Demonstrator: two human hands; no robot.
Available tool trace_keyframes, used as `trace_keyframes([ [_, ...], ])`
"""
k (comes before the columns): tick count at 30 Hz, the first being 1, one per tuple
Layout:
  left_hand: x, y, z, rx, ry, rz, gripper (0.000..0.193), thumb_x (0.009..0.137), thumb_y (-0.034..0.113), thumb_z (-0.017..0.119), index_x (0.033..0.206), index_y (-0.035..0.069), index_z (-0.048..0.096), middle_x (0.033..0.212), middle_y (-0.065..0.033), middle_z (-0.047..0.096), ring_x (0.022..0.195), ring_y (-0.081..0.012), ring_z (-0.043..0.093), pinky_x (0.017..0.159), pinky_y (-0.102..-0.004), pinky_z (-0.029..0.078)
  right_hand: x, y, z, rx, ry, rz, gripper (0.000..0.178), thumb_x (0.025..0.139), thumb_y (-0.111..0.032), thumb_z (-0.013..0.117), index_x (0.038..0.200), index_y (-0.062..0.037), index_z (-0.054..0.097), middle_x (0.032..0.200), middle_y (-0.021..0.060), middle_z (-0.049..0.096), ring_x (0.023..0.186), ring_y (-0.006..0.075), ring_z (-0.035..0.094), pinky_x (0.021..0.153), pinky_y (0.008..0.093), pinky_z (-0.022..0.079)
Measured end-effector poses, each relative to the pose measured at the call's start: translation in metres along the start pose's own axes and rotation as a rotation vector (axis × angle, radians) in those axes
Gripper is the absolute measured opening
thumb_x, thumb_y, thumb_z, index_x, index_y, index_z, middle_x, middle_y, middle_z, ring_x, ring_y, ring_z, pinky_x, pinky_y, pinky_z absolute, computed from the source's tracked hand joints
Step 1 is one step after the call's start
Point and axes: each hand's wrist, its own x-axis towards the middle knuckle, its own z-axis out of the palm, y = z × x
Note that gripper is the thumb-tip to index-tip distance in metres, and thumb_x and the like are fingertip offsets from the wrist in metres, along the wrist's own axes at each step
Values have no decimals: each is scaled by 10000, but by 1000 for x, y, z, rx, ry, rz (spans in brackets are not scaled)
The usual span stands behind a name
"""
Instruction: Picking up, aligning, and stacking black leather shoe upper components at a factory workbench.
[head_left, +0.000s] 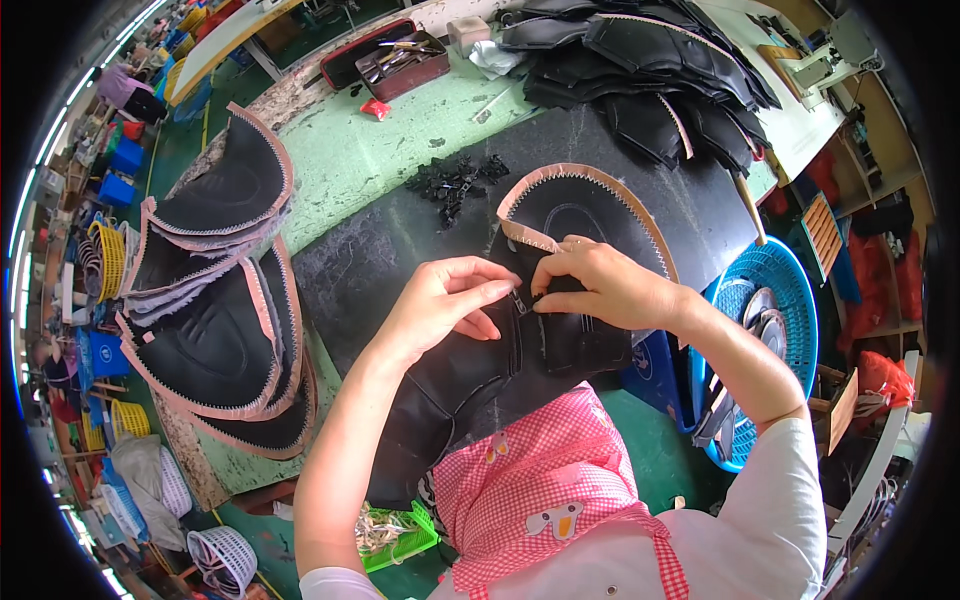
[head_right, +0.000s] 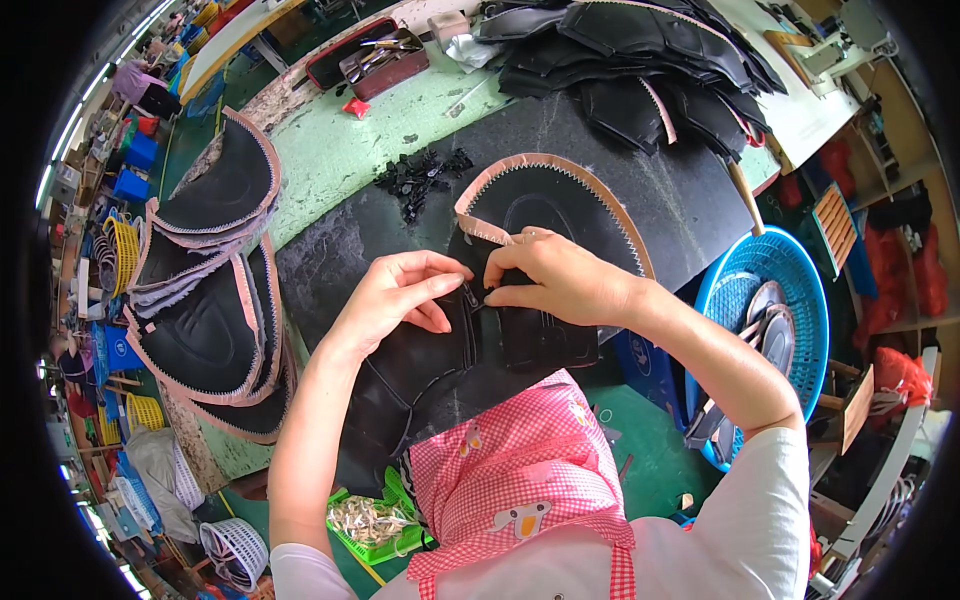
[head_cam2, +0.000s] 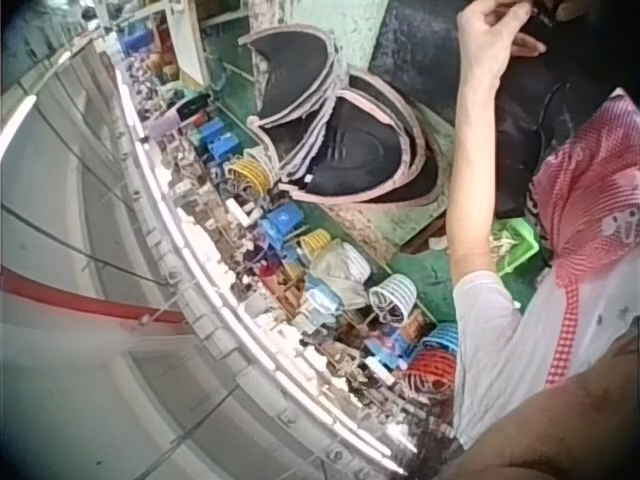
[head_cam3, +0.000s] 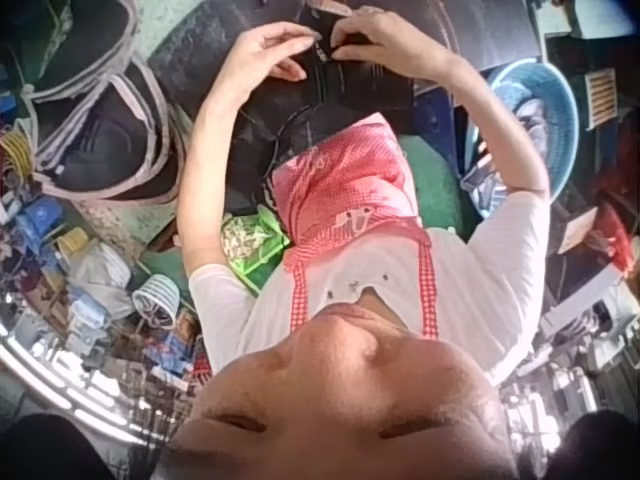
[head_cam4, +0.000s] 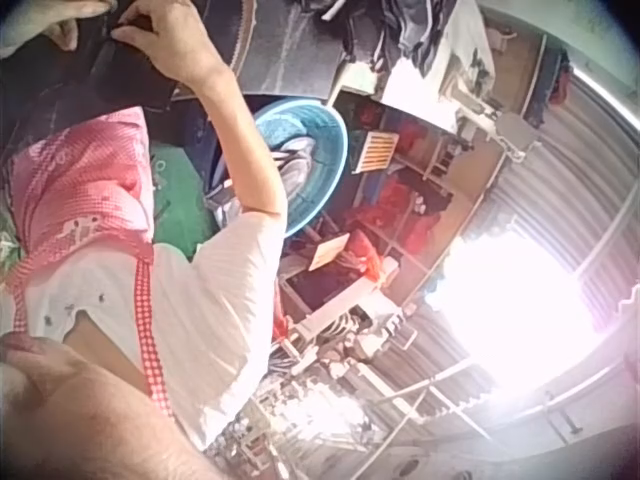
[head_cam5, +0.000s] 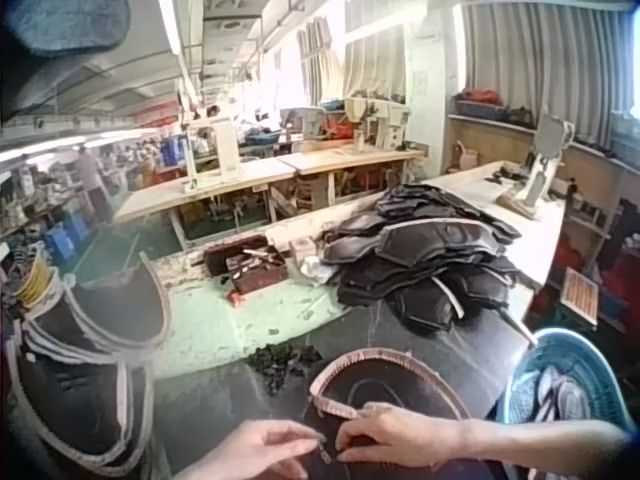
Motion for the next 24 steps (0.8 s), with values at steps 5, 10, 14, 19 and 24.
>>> trace_keyframes([
  [5, -2, 1, 1, -17, 1, -6, 300, 976, 233, 646, 1175, 11, 673, 1002, -60, 712, 673, -131, 707, 613, -251, 600, 0, 0, -8, -7, -45, -51, 186, 845, -180, 759, 968, -62, 685, 922, 74, 668, 931, 245, 585, 853, 380, 460],
  [10, -3, 3, 1, 5, -29, -26, 300, 979, 241, 643, 1169, 14, 685, 997, -60, 712, 735, -141, 724, 679, -249, 598, 0, 6, -6, 50, -47, -87, 177, 797, -149, 791, 929, -69, 704, 893, 66, 672, 894, 245, 585, 812, 383, 469],
  [14, -4, 2, -2, 0, -54, -9, 295, 983, 250, 639, 1158, 18, 694, 991, -56, 711, 752, -145, 728, 702, -249, 594, -3, 2, -1, -71, 16, -81, 187, 787, -136, 792, 955, -85, 726, 922, 73, 671, 910, 255, 580, 813, 383, 469],
  [19, -1, 1, 1, 65, -24, -31, 282, 995, 269, 631, 1132, 29, 681, 1010, -60, 702, 770, -166, 733, 675, -251, 581, -6, -2, 4, -122, 80, -78, 175, 812, -148, 768, 973, -93, 733, 950, 82, 668, 927, 268, 575, 836, 390, 467],
  [24, -3, -2, 1, 8, -10, 3, 261, 987, 257, 646, 1101, 24, 670, 1016, -68, 704, 780, -180, 738, 665, -255, 582, 0, -2, 10, 99, 143, 52, 190, 877, -229, 715, 991, -83, 754, 937, 92, 695, 941, 238, 589, 878, 360, 463],
])
